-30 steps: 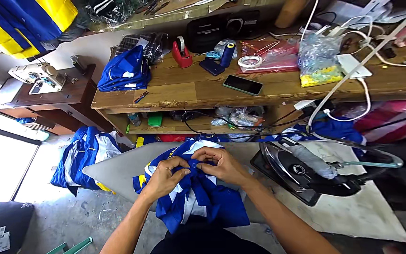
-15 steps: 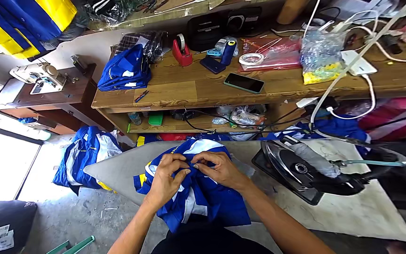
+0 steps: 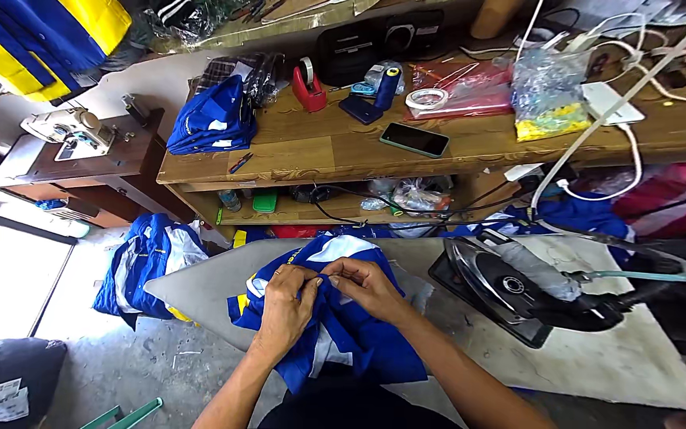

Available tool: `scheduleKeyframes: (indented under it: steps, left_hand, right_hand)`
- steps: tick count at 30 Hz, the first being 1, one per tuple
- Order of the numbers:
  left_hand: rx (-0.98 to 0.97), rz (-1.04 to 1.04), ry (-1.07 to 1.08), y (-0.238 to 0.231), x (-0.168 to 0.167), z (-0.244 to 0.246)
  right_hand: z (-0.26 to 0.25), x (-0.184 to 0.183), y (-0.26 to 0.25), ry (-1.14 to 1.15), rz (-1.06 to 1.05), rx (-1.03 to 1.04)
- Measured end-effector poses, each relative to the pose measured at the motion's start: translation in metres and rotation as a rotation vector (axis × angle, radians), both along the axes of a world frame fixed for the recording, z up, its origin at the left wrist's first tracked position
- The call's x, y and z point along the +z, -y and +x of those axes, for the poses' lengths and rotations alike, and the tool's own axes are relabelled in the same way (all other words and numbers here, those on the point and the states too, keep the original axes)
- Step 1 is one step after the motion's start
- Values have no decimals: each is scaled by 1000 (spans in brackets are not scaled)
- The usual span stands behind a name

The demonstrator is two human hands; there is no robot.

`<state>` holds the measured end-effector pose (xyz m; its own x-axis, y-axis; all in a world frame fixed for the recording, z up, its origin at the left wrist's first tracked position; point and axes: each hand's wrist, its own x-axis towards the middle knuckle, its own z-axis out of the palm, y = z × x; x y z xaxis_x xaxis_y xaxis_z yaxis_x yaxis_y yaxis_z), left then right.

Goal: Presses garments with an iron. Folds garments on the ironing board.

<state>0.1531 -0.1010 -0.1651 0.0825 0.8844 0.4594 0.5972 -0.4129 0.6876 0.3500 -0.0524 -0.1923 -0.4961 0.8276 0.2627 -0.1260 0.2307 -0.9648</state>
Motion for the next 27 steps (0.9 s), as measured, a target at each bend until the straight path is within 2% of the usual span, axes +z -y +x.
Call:
scheduleKeyframes:
  steps: [3, 7, 11, 17, 23, 27]
  left_hand:
    - [10, -29, 29, 1, -3, 0]
    - [-63, -249, 125, -2, 2, -9]
    - [-42, -359, 177, -3, 3, -11]
    - [-25, -406, 176, -3, -1, -7]
    - [-126, -448, 267, -4, -11, -8]
    - [-89, -414, 278, -5, -24, -8]
  right_hand:
    - [-2, 2, 4, 27, -30, -28]
    - [-8, -2, 7, 125, 31, -141]
    - [-11, -2, 8, 158, 89, -162]
    - [-14, 3, 10, 256, 211, -183]
    - [-15, -3, 10, 198, 133, -165]
    - [-16, 0, 10, 356, 148, -192]
